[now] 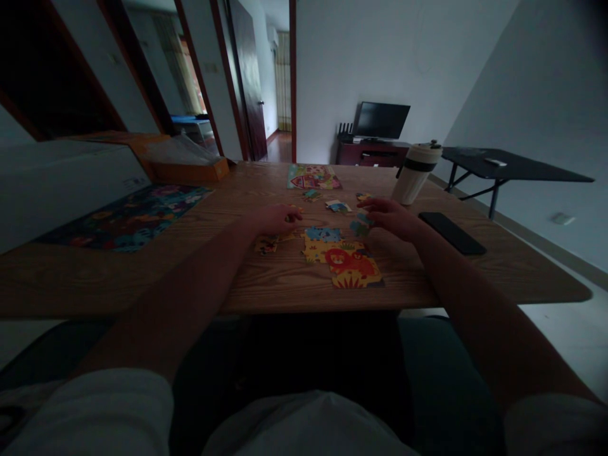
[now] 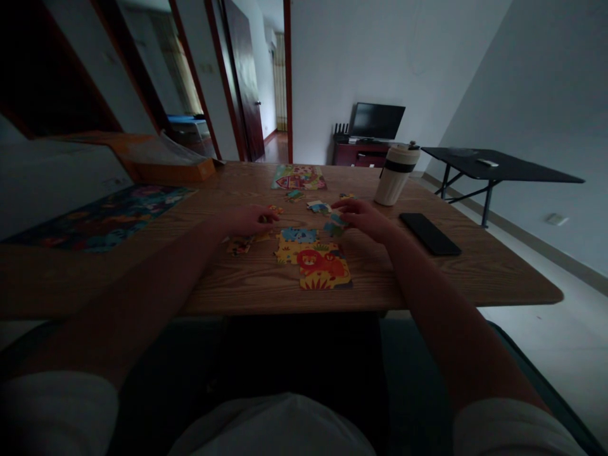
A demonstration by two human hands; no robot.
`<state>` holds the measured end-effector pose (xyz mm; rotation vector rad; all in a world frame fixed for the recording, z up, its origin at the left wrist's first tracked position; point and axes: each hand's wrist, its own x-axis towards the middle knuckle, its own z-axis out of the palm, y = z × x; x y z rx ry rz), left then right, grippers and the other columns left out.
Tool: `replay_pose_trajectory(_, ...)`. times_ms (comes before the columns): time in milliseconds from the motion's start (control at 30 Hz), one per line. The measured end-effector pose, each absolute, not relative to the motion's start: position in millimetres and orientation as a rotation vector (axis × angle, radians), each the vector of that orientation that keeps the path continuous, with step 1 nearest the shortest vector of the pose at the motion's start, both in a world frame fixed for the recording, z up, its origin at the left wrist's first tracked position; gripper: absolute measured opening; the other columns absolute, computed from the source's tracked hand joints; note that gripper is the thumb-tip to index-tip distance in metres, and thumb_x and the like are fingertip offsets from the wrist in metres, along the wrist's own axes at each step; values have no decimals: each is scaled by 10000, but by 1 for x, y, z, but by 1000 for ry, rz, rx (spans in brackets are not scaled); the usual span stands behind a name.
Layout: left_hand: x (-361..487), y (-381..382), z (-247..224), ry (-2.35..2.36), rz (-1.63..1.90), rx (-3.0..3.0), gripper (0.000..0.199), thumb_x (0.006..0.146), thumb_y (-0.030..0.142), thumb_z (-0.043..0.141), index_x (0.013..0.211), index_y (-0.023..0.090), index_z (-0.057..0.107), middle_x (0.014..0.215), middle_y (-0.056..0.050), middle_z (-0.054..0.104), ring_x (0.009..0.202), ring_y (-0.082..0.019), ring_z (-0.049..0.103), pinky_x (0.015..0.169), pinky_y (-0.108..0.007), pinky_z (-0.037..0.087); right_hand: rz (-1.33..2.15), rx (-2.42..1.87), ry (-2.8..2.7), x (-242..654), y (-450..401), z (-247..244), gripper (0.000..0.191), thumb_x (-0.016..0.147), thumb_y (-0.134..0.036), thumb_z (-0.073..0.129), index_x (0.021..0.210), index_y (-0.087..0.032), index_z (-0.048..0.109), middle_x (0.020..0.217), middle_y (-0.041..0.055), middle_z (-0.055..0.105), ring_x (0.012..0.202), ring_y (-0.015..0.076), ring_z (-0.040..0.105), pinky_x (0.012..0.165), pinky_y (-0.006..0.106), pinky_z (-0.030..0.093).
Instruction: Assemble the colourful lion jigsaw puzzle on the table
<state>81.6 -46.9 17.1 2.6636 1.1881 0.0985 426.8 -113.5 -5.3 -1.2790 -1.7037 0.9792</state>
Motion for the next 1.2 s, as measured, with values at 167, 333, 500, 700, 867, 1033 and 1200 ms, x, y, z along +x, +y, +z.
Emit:
replay_pose_trajectory(167, 83, -50, 20, 1220, 82, 2652, 438, 928, 368, 549, 1296, 166, 671, 1227, -104, 725, 1076, -228, 674, 978, -324, 485, 902, -1291, -1658, 412, -110, -13, 308, 824, -331, 733, 1104, -217, 678, 971, 61, 727, 858, 210, 681, 750, 345, 564)
replay_pose_trajectory(333, 83, -50, 19, 1231, 90, 2633, 428, 931, 375, 550, 1292, 178, 666, 1223, -88, 727, 1053, -214, 677, 967, -310, 491, 713, -1519, -1867, 392, -111, -17, 252, 867, -291, 721, 1103, -210, 685, 962, 82, 754, 854, 226, 698, 746, 352, 559)
replay_pose_trajectory(500, 83, -48, 18, 1235, 77, 2653, 432, 934, 365, 560, 1299, 165, 673, 1223, -104, 725, 1070, -226, 674, 979, -330, 486, 613, -1531, -1937, 385, -113, -17, 251, 914, -312, 682, 1141, -207, 663, 1038, 95, 759, 839, 214, 695, 718, 331, 543)
replay_pose_trajectory(700, 83, -50, 19, 1217, 90, 2664, 423, 927, 387, 560, 1279, 190, 685, 1243, -90, 724, 1080, -219, 671, 960, -304, 485, 618, -1504, -1927, 383, -106, -19, 171, 929, -359, 663, 993, -201, 666, 936, 79, 744, 800, 195, 670, 694, 297, 508)
replay_pose_trajectory(867, 79, -45, 17, 1214, 73, 2654, 446, 930, 390, 551, 1320, 206, 664, 1265, -86, 720, 1077, -221, 674, 966, -313, 494, 692, -1439, -1670, 403, -101, -14, 252, 878, -378, 694, 1059, -202, 685, 837, 49, 704, 732, 177, 634, 624, 274, 482)
replay_pose_trajectory(1033, 64, -33, 21, 1364, 187, 2632, 447, 941, 385, 559, 1334, 200, 665, 1242, -89, 725, 1033, -235, 685, 925, -350, 522, 637, -1529, -1219, 447, -95, -6, 274, 809, -361, 693, 1037, -209, 694, 829, 35, 675, 655, 150, 581, 524, 247, 431)
replay_pose_trajectory(1200, 46, -28, 36, 1599, 392, 2504, 400, 959, 349, 546, 1273, 145, 689, 1193, -123, 737, 998, -232, 695, 879, -332, 535, 585, -1661, -1136, 460, -99, -5, 131, 820, -246, 678, 942, -204, 704, 801, 57, 672, 668, 179, 587, 585, 305, 466)
